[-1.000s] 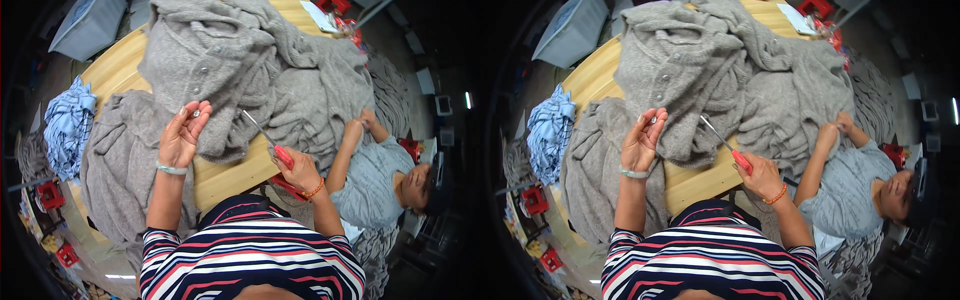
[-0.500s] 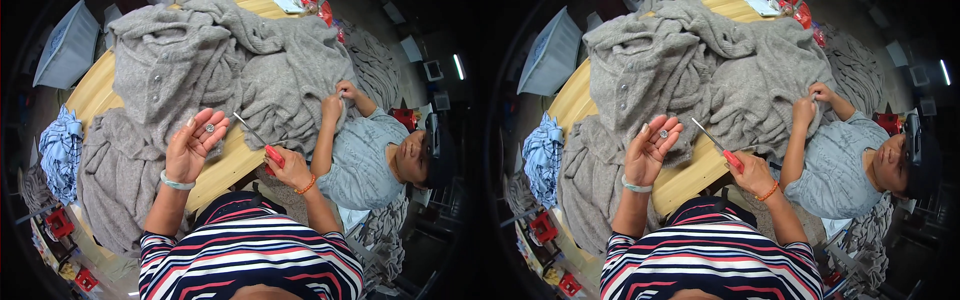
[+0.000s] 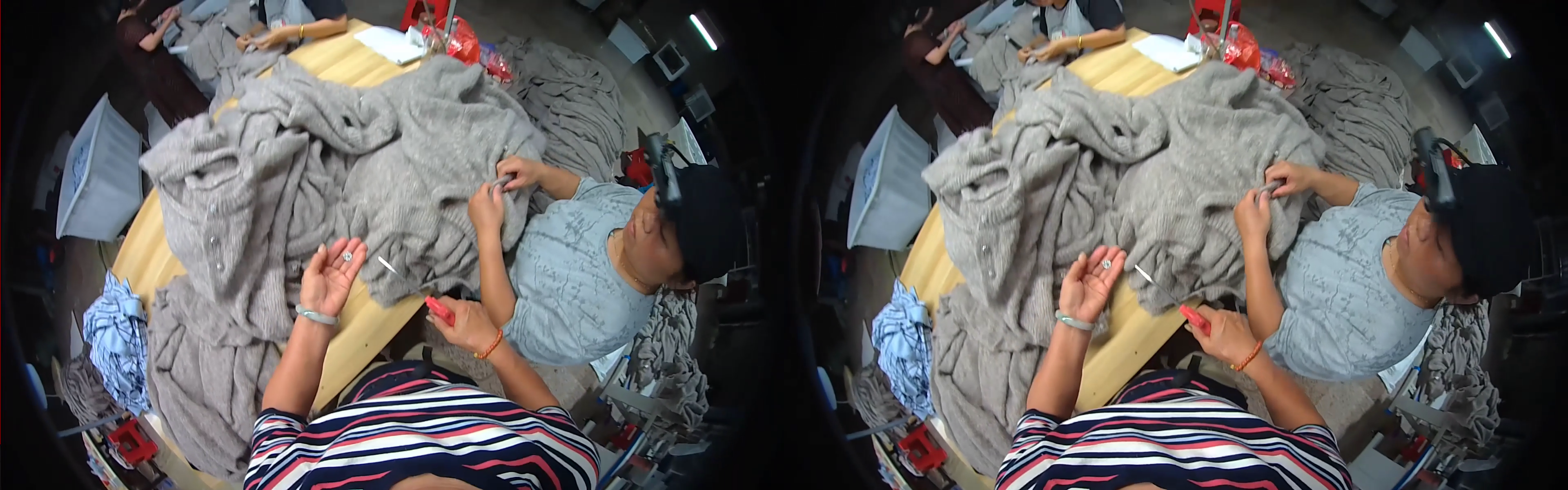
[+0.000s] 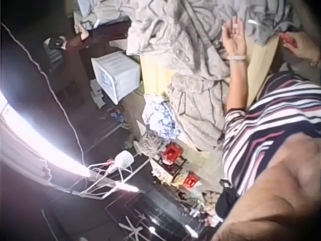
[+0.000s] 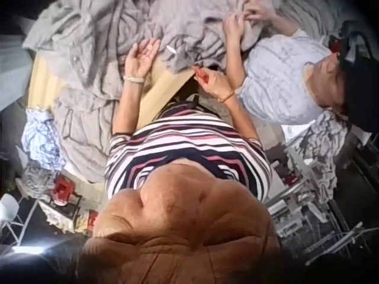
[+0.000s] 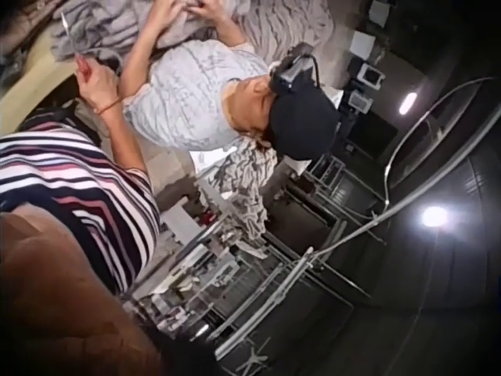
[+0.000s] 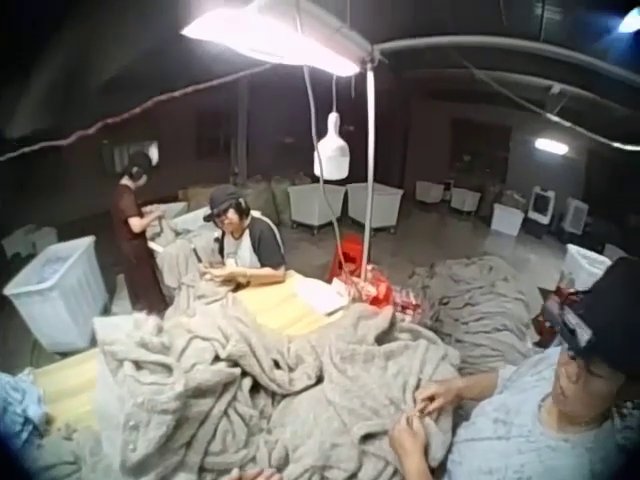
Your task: Trimming loose threads from large pieces of grey fabric using scissors on a factory work table.
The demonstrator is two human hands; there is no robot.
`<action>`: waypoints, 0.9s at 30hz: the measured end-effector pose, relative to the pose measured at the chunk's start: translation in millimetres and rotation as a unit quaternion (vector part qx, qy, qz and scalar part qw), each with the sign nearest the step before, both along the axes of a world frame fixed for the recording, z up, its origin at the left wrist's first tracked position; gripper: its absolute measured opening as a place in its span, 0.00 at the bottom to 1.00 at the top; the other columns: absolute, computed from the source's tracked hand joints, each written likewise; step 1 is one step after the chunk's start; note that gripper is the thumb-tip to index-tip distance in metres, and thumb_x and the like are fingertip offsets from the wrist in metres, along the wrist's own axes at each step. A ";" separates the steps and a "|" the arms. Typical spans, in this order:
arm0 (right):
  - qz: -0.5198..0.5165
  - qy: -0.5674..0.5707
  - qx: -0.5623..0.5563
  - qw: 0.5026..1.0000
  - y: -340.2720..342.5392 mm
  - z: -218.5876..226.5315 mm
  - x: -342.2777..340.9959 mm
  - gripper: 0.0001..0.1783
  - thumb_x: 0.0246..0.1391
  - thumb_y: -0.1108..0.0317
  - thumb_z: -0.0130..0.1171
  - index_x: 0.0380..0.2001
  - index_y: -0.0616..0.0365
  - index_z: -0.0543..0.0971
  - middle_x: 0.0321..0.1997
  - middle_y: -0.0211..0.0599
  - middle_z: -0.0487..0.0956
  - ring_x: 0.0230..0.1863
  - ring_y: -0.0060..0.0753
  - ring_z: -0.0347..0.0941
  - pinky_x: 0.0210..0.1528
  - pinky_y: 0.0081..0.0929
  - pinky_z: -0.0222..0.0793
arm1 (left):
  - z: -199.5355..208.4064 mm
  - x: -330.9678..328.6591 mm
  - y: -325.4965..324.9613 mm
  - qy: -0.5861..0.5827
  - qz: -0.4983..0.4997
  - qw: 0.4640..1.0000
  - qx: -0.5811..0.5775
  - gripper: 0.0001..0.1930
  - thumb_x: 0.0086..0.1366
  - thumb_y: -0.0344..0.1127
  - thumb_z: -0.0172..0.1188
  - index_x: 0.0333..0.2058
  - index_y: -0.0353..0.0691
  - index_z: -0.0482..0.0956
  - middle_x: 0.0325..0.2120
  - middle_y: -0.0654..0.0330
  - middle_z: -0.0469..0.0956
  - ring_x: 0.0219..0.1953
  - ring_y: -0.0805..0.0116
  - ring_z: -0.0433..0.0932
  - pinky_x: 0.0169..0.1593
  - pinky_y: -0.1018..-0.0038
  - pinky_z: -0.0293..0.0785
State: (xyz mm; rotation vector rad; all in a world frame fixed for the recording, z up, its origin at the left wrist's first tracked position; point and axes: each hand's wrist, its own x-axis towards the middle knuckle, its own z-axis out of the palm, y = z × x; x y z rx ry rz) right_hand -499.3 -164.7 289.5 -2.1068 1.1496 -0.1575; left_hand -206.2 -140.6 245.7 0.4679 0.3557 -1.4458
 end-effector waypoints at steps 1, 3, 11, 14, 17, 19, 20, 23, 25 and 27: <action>-0.003 0.001 0.005 1.000 -3.1 -1.2 -3.9 0.14 0.55 0.54 0.59 0.36 0.52 0.77 0.23 0.50 0.78 0.28 0.59 0.76 0.31 0.51 0.71 | 3.6 -2.7 -6.9 -0.006 -0.006 1.000 0.003 0.21 0.72 0.37 0.46 0.51 0.19 0.68 0.59 0.31 0.64 0.64 0.34 0.60 0.68 0.48 0.59; -0.008 -0.016 0.008 1.000 -6.7 -4.1 -10.7 0.14 0.56 0.54 0.59 0.36 0.53 0.77 0.23 0.51 0.79 0.28 0.59 0.76 0.31 0.51 0.71 | 6.8 -6.8 -18.5 -0.027 -0.010 0.999 0.014 0.23 0.73 0.40 0.46 0.51 0.19 0.68 0.58 0.31 0.64 0.63 0.35 0.62 0.67 0.49 0.61; -0.055 -0.060 -0.001 0.997 -17.6 -8.1 -30.3 0.15 0.56 0.54 0.60 0.35 0.54 0.78 0.24 0.50 0.79 0.28 0.59 0.76 0.33 0.50 0.71 | -8.0 -2.8 -92.7 -0.051 -0.011 0.996 0.069 0.21 0.72 0.37 0.46 0.50 0.18 0.66 0.56 0.32 0.65 0.61 0.34 0.64 0.66 0.46 0.63; -0.056 -0.035 0.023 0.998 -15.3 -16.8 -37.5 0.16 0.55 0.53 0.62 0.37 0.53 0.78 0.25 0.48 0.79 0.30 0.56 0.77 0.33 0.45 0.72 | -7.9 -4.8 -122.6 -0.050 -0.007 0.996 0.075 0.19 0.72 0.35 0.48 0.49 0.19 0.65 0.53 0.32 0.68 0.59 0.38 0.67 0.64 0.48 0.67; -0.057 -0.043 0.018 0.997 -11.8 -32.3 -42.9 0.16 0.55 0.52 0.61 0.36 0.54 0.78 0.24 0.47 0.79 0.28 0.56 0.77 0.31 0.46 0.71 | -23.3 -12.2 -146.3 -0.119 -0.025 0.991 0.061 0.18 0.67 0.24 0.53 0.52 0.19 0.64 0.53 0.34 0.69 0.58 0.43 0.70 0.63 0.56 0.71; -0.069 -0.037 0.020 0.997 -9.6 -25.3 -43.9 0.17 0.56 0.51 0.60 0.35 0.54 0.78 0.23 0.46 0.78 0.28 0.55 0.76 0.31 0.46 0.70 | -27.2 -22.0 -144.5 -0.161 -0.062 0.984 0.040 0.22 0.63 0.16 0.53 0.56 0.23 0.63 0.50 0.40 0.73 0.53 0.50 0.76 0.60 0.68 0.76; -0.063 -0.035 0.034 0.997 -8.1 -22.5 -44.8 0.17 0.56 0.51 0.59 0.35 0.54 0.78 0.24 0.48 0.79 0.29 0.56 0.77 0.32 0.48 0.71 | -32.7 -26.7 -140.4 -0.163 -0.078 0.983 0.045 0.22 0.63 0.16 0.53 0.56 0.23 0.64 0.50 0.40 0.74 0.53 0.51 0.77 0.60 0.69 0.76; -0.065 -0.029 0.064 0.995 -2.7 -28.1 -47.1 0.18 0.56 0.50 0.57 0.35 0.54 0.78 0.25 0.50 0.80 0.30 0.57 0.78 0.34 0.50 0.72 | -58.1 -41.5 -125.5 -0.163 -0.105 0.978 0.082 0.21 0.64 0.16 0.51 0.56 0.23 0.65 0.49 0.41 0.75 0.53 0.51 0.77 0.60 0.68 0.76; -0.065 -0.034 0.059 0.996 -0.9 -30.1 -50.4 0.18 0.56 0.50 0.57 0.36 0.54 0.78 0.26 0.50 0.80 0.31 0.56 0.78 0.35 0.51 0.72 | -74.6 -50.0 -106.5 -0.164 -0.112 0.973 0.120 0.19 0.64 0.16 0.51 0.55 0.23 0.66 0.49 0.42 0.75 0.52 0.51 0.77 0.59 0.67 0.76; -0.065 -0.046 0.061 0.995 1.3 -36.8 -51.1 0.18 0.55 0.48 0.57 0.36 0.52 0.78 0.26 0.50 0.80 0.32 0.57 0.78 0.36 0.51 0.71 | -97.0 -50.0 -85.7 -0.156 -0.131 0.971 0.129 0.19 0.64 0.17 0.51 0.54 0.23 0.66 0.48 0.43 0.75 0.51 0.52 0.78 0.58 0.68 0.77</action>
